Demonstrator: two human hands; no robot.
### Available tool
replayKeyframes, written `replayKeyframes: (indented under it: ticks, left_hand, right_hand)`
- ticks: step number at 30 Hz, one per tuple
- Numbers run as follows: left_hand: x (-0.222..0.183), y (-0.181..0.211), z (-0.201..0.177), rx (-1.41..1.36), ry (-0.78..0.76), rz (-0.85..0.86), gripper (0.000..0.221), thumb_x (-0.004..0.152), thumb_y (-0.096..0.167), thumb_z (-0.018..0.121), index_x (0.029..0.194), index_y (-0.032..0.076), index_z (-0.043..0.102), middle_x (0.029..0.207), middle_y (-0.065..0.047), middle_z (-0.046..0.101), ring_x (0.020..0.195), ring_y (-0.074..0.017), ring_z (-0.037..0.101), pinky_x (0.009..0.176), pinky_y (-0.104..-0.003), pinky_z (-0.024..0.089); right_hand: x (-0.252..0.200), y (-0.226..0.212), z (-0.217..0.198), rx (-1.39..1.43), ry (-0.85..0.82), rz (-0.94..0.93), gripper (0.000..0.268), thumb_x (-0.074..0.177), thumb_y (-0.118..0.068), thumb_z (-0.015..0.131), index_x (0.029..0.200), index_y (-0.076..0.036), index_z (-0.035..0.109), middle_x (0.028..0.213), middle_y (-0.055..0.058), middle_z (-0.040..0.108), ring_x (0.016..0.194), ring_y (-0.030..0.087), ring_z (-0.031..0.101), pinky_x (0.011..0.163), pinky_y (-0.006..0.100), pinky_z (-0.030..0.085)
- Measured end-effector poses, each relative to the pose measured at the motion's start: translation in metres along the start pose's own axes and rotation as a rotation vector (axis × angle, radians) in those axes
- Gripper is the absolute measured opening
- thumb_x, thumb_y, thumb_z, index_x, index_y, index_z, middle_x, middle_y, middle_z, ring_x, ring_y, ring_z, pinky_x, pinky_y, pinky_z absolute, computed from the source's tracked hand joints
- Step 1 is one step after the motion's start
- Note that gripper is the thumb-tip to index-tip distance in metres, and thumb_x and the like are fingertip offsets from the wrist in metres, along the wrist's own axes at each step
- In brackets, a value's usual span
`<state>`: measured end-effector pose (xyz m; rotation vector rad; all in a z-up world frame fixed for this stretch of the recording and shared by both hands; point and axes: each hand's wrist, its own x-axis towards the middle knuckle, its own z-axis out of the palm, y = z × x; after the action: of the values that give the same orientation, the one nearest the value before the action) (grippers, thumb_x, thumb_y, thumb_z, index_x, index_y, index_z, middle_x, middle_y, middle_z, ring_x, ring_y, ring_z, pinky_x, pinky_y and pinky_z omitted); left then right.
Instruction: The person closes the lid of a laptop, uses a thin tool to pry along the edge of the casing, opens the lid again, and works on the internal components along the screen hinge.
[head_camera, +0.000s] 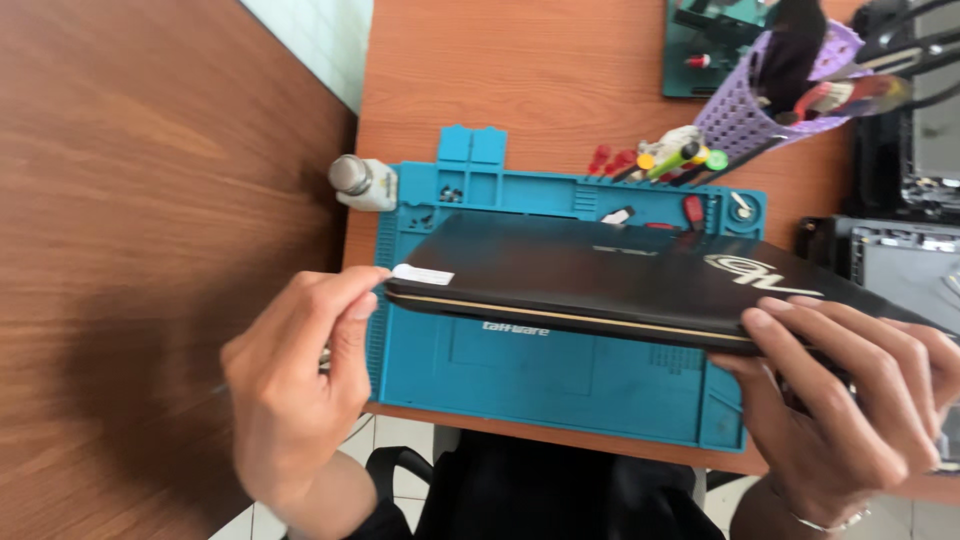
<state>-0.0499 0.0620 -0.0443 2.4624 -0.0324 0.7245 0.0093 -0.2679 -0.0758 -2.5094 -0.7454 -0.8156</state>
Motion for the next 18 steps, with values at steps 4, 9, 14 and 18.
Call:
replayKeyframes:
  ticks: [4, 9, 14, 18]
  left_hand:
    - [-0.016, -0.005, 0.005, -0.082, 0.023, -0.080, 0.013, 0.103, 0.001, 0.066, 0.115, 0.003, 0.067, 0.092, -0.008, 0.067, 0.075, -0.0161, 0.066, 0.063, -0.029, 0.050]
    - [-0.031, -0.002, 0.019, -0.258, 0.078, -0.300, 0.015, 0.103, 0.010, 0.067, 0.117, 0.004, 0.067, 0.093, -0.003, 0.068, 0.075, -0.0083, 0.064, 0.057, -0.021, 0.046]
    - [-0.050, -0.005, 0.034, -0.433, 0.059, -0.508, 0.027, 0.103, 0.019, 0.065, 0.125, 0.004, 0.067, 0.082, 0.001, 0.061, 0.066, -0.0037, 0.050, 0.053, -0.020, 0.037]
    - [-0.067, -0.008, 0.043, -0.627, 0.043, -0.615, 0.033, 0.106, 0.024, 0.062, 0.132, 0.003, 0.066, 0.081, 0.003, 0.055, 0.067, -0.0023, 0.048, 0.057, -0.019, 0.039]
  right_hand:
    - [-0.012, 0.009, 0.002, 0.039, -0.027, -0.028, 0.028, 0.090, -0.012, 0.091, 0.112, -0.003, 0.077, 0.110, 0.010, 0.075, 0.110, 0.028, 0.072, 0.092, 0.036, 0.051]
    - [-0.025, 0.007, 0.003, 0.069, -0.030, -0.010, 0.032, 0.090, -0.010, 0.090, 0.117, 0.000, 0.075, 0.117, 0.012, 0.074, 0.111, 0.028, 0.069, 0.096, 0.035, 0.053]
    - [-0.030, -0.001, 0.000, 0.078, -0.025, 0.036, 0.052, 0.086, -0.012, 0.093, 0.128, 0.002, 0.066, 0.122, 0.017, 0.068, 0.114, 0.030, 0.065, 0.103, 0.035, 0.054]
    - [-0.052, -0.008, 0.006, 0.069, 0.024, 0.255, 0.078, 0.073, -0.016, 0.097, 0.134, 0.013, 0.056, 0.119, 0.026, 0.065, 0.110, 0.033, 0.067, 0.096, 0.038, 0.057]
